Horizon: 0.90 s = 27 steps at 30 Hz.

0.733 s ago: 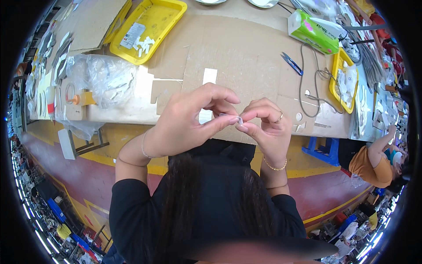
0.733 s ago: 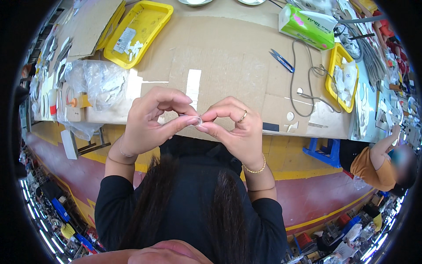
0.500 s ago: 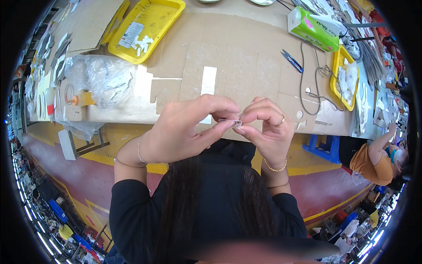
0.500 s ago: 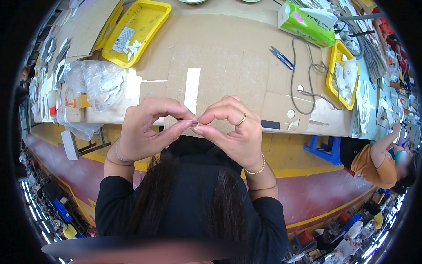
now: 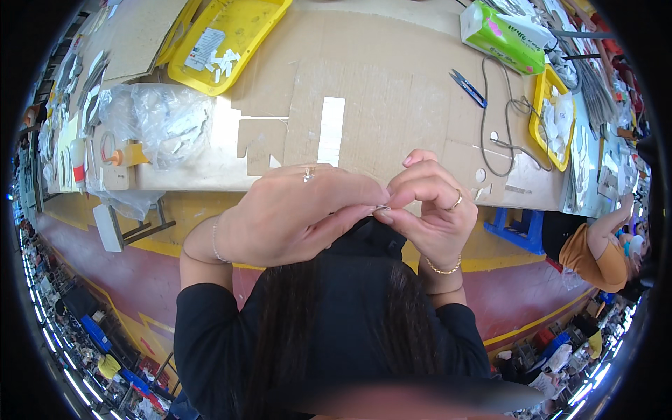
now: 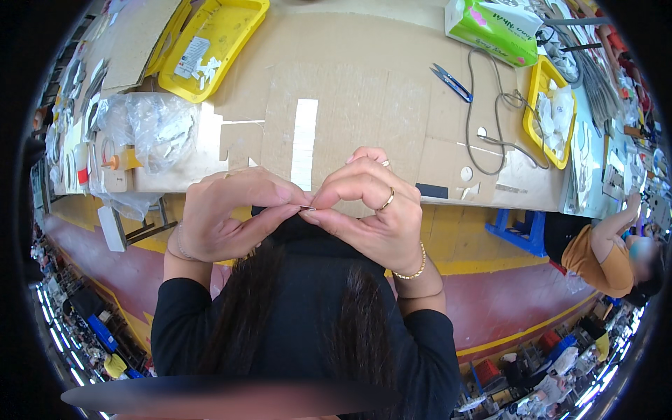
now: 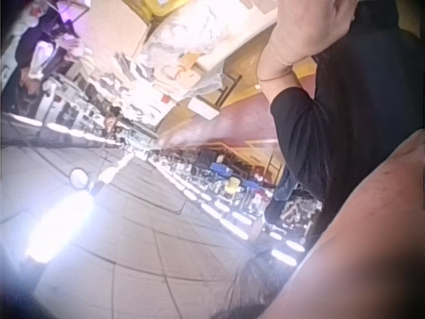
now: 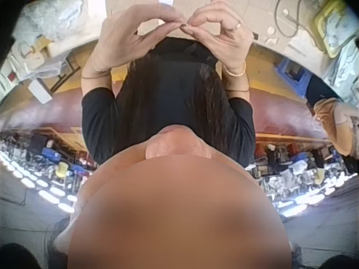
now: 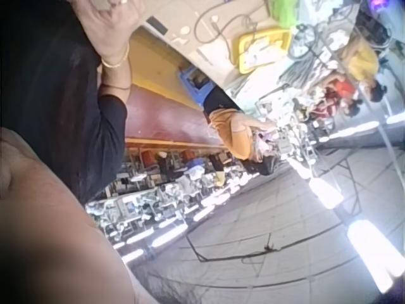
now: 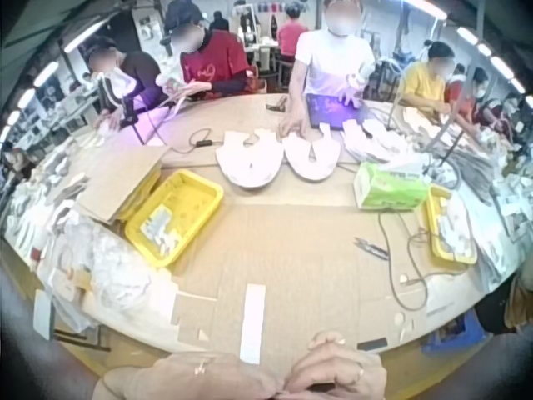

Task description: The person repeatedly picks small white rectangular pieces from a cardboard sheet and folds them by hand into small bundles. They place each folded piece back onto the cardboard in a neat row. The workspace contains trays, tools, and white mask-shaped parts, with other workers visible in the background.

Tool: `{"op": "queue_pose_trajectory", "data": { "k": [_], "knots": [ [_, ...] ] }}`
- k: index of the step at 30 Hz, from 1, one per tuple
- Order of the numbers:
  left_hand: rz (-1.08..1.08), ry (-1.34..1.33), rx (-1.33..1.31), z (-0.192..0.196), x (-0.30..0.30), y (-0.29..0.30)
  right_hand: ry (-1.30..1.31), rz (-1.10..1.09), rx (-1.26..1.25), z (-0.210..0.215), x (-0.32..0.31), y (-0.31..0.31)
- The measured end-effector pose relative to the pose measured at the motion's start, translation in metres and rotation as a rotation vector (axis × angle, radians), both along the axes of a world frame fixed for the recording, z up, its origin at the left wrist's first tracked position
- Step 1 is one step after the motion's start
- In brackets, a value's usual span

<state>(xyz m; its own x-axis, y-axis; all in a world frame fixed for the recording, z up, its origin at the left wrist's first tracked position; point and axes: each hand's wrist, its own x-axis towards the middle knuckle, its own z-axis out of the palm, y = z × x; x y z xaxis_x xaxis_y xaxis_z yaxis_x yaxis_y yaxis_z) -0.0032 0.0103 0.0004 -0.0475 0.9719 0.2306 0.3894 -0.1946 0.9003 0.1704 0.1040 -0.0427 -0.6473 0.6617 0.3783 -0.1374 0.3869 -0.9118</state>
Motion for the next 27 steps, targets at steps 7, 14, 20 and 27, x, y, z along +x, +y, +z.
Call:
{"op": "queue_pose_trajectory", "data": {
  "k": [7,14,20,27],
  "knots": [
    [-0.014,0.004,-0.034,-0.0002,-0.0003,0.0,0.009,0.009,-0.002,-0.0001,0.0003,0.0001],
    [-0.027,0.024,-0.005,-0.0009,-0.0012,0.0003,-0.003,0.018,0.004,0.0006,0.001,-0.0001],
    [-0.034,0.024,-0.014,-0.0002,-0.0043,0.0018,-0.012,0.016,0.0,0.0008,0.0016,-0.0004],
    [-0.09,0.032,0.046,-0.006,-0.0077,0.001,-0.023,0.044,-0.071,-0.0017,0.0051,0.0012]
  ]
}}
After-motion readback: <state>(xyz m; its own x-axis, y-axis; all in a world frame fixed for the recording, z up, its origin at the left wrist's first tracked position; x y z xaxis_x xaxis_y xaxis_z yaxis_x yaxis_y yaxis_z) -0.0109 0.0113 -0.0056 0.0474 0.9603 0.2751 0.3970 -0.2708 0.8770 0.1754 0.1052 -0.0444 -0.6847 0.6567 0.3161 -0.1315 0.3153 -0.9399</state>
